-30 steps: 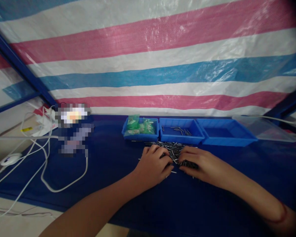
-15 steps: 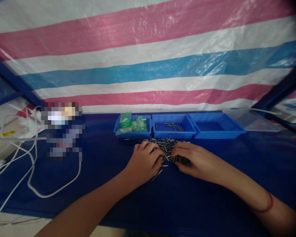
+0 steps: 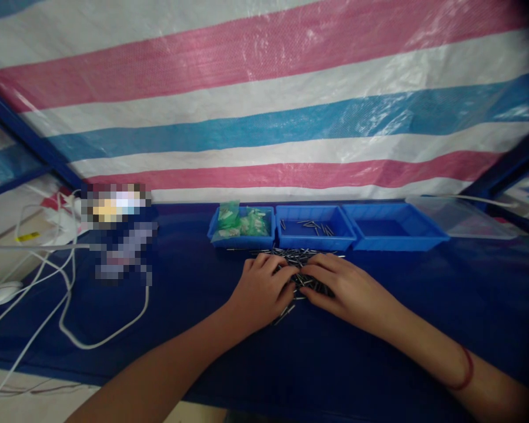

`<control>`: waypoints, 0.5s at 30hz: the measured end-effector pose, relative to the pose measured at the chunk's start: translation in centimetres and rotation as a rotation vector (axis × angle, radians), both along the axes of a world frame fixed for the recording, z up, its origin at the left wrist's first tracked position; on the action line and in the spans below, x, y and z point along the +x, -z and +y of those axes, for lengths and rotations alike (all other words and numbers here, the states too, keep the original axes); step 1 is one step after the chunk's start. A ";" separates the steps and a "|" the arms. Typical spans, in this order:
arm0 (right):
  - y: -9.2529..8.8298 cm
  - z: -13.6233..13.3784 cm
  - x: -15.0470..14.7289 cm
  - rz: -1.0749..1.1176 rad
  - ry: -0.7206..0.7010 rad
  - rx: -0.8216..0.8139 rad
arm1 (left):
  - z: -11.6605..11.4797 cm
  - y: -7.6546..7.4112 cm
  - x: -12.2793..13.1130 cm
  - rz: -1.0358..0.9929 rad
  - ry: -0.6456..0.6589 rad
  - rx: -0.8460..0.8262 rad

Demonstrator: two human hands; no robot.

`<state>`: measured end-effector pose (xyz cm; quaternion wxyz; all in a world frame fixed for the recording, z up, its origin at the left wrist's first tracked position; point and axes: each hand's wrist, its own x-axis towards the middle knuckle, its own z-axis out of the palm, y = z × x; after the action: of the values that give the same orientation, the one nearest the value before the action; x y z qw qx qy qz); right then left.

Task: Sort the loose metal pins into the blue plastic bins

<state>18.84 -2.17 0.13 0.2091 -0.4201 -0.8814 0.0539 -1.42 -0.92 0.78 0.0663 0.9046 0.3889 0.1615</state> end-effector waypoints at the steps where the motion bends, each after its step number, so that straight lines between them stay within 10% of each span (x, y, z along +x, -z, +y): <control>1: 0.2 0.0 -0.1 -0.010 0.011 0.009 | 0.0 0.0 0.0 -0.003 -0.006 -0.004; 15: 1.5 0.3 -1.6 0.145 0.103 -0.058 | -0.3 0.1 0.0 -0.013 -0.014 -0.024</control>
<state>17.23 -1.87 -1.33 0.2628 -0.4658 -0.8392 0.0987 -1.41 -1.22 0.66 0.0787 0.9000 0.3965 0.1631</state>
